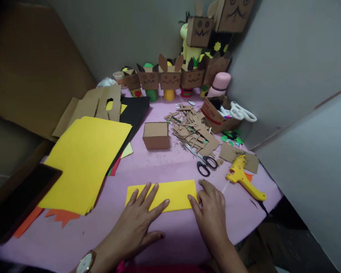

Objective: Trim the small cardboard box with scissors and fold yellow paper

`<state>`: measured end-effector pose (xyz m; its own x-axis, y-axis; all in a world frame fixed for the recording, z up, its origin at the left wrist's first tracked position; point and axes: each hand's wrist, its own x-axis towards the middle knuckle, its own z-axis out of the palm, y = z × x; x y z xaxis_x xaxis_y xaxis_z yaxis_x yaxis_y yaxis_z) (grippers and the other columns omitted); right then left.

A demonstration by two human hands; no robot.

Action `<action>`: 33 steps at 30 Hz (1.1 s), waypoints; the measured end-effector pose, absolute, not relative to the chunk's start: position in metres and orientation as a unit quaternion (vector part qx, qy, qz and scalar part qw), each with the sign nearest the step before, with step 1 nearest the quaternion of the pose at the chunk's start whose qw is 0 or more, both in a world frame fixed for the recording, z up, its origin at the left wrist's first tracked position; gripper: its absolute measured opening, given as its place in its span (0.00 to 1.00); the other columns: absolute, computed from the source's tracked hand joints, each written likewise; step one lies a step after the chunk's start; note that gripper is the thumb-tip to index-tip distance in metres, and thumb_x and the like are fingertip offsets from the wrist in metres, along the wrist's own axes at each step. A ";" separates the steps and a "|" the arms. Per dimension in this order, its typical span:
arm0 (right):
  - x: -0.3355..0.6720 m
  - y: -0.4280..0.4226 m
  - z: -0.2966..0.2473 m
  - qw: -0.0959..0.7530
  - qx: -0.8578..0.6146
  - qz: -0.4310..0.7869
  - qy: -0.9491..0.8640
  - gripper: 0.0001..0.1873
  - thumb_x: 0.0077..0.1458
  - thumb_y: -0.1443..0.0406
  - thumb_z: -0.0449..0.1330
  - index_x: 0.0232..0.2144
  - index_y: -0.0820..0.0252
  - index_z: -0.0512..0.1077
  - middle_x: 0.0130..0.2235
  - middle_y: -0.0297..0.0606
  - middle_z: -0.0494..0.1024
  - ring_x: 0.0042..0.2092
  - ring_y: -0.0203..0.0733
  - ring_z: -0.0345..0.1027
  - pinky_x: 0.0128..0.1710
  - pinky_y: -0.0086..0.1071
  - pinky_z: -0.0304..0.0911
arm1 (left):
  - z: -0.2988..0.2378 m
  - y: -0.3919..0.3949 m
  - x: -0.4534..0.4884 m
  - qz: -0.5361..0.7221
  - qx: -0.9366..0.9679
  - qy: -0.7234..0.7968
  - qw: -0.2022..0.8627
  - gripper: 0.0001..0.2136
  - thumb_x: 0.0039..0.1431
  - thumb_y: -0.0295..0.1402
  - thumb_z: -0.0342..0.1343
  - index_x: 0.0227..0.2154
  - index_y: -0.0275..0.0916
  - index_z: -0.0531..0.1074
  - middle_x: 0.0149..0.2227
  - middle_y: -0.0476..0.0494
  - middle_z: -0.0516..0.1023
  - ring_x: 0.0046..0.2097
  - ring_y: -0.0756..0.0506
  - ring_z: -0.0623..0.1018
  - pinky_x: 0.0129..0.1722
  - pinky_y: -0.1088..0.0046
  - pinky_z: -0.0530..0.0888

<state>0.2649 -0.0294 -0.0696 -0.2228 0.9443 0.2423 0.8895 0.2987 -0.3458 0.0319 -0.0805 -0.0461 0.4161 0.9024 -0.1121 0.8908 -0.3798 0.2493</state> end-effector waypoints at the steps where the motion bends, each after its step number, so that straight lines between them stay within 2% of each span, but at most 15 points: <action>1: 0.265 -0.029 -0.070 0.209 -0.588 0.067 -0.779 0.15 0.58 0.58 0.54 0.21 0.58 0.64 0.50 0.48 0.71 0.50 0.54 0.63 0.47 0.48 0.58 | -0.045 -0.080 0.032 0.018 0.828 0.541 0.144 0.37 0.49 0.53 0.56 0.61 0.58 0.50 0.66 0.34 0.50 0.65 0.28 0.51 0.54 0.39 0.59; 5: 0.265 -0.029 -0.071 0.213 -0.582 0.066 -0.782 0.15 0.59 0.58 0.53 0.22 0.58 0.64 0.50 0.48 0.71 0.51 0.53 0.62 0.47 0.48 0.58 | -0.042 -0.079 0.033 0.024 0.826 0.541 0.157 0.36 0.51 0.55 0.53 0.62 0.55 0.51 0.66 0.33 0.50 0.65 0.28 0.50 0.55 0.38 0.58; 9: 0.266 -0.029 -0.072 0.214 -0.582 0.061 -0.782 0.15 0.59 0.58 0.53 0.23 0.58 0.64 0.50 0.48 0.71 0.51 0.53 0.62 0.48 0.48 0.58 | -0.042 -0.079 0.032 0.035 0.827 0.540 0.153 0.30 0.57 0.53 0.47 0.61 0.55 0.52 0.66 0.34 0.52 0.65 0.29 0.51 0.55 0.39 0.58; 12: 0.266 -0.029 -0.073 0.212 -0.580 0.060 -0.784 0.15 0.59 0.58 0.53 0.23 0.58 0.64 0.50 0.48 0.71 0.51 0.53 0.62 0.48 0.48 0.58 | -0.040 -0.077 0.034 0.042 0.822 0.549 0.143 0.24 0.60 0.48 0.47 0.60 0.56 0.55 0.65 0.36 0.54 0.64 0.31 0.54 0.55 0.42 0.60; 15: 0.266 -0.029 -0.074 0.209 -0.579 0.056 -0.786 0.15 0.59 0.58 0.53 0.23 0.58 0.64 0.50 0.48 0.71 0.51 0.53 0.62 0.48 0.48 0.59 | -0.039 -0.076 0.035 0.054 0.817 0.560 0.132 0.20 0.62 0.38 0.49 0.57 0.56 0.61 0.63 0.37 0.59 0.63 0.32 0.58 0.54 0.44 0.62; 19: 0.267 -0.030 -0.075 0.210 -0.575 0.052 -0.789 0.15 0.59 0.58 0.53 0.23 0.58 0.65 0.50 0.48 0.71 0.51 0.53 0.63 0.47 0.48 0.59 | -0.041 -0.075 0.034 0.093 0.812 0.565 0.118 0.21 0.60 0.29 0.50 0.55 0.57 0.64 0.62 0.39 0.60 0.62 0.31 0.58 0.53 0.45 0.64; 26: 0.266 -0.030 -0.073 0.205 -0.579 0.058 -0.787 0.15 0.58 0.58 0.53 0.22 0.57 0.63 0.51 0.47 0.71 0.51 0.53 0.62 0.47 0.48 0.59 | -0.043 -0.075 0.030 0.115 0.813 0.559 0.117 0.20 0.60 0.30 0.50 0.54 0.57 0.65 0.61 0.42 0.60 0.60 0.33 0.59 0.53 0.46 0.65; 33: 0.265 -0.029 -0.073 0.209 -0.581 0.062 -0.784 0.14 0.59 0.59 0.53 0.23 0.57 0.64 0.50 0.48 0.71 0.51 0.54 0.62 0.48 0.49 0.58 | -0.047 -0.072 0.025 0.106 0.815 0.560 0.104 0.21 0.63 0.33 0.46 0.59 0.49 0.59 0.61 0.42 0.62 0.60 0.36 0.59 0.55 0.51 0.64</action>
